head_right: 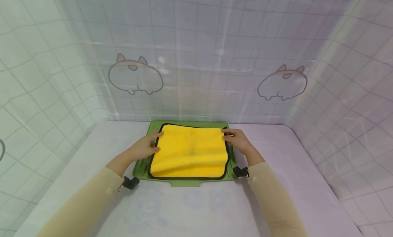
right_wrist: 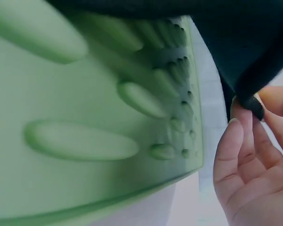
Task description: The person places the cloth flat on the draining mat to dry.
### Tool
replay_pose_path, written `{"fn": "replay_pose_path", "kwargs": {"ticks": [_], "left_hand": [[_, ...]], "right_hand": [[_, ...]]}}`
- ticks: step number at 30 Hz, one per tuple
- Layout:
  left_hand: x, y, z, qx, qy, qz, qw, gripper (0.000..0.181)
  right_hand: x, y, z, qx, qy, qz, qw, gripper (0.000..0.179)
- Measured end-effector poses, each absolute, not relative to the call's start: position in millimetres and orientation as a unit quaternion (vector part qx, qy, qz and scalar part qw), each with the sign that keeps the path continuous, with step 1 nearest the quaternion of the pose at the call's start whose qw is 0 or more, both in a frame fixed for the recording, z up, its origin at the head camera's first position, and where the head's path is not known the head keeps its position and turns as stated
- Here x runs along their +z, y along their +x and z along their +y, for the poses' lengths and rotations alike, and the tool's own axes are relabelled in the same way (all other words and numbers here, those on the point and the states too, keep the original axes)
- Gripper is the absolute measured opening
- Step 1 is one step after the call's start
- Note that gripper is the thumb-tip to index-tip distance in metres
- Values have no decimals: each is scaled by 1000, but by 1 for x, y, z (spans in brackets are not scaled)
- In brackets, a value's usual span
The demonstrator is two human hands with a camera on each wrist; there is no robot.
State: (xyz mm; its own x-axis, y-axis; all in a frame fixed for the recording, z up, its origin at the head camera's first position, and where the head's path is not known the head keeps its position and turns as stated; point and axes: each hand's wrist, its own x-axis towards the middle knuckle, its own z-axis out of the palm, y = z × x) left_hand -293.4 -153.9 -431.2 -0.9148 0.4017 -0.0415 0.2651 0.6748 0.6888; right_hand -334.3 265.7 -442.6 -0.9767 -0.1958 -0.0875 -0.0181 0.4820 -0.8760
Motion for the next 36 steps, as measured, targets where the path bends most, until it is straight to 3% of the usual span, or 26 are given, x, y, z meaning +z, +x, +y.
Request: {"fn": "replay_pose_path", "kwargs": {"ticks": [14,36], "left_hand": [[-429,-319,-152,307,166,936,41,70],[-447,-340,-146,278,137,946,99,77]], "right_hand": [[-431,-345,256,-473,-97,875,37,56],[-443,-367,240,-393,-76,914,63,57]]}}
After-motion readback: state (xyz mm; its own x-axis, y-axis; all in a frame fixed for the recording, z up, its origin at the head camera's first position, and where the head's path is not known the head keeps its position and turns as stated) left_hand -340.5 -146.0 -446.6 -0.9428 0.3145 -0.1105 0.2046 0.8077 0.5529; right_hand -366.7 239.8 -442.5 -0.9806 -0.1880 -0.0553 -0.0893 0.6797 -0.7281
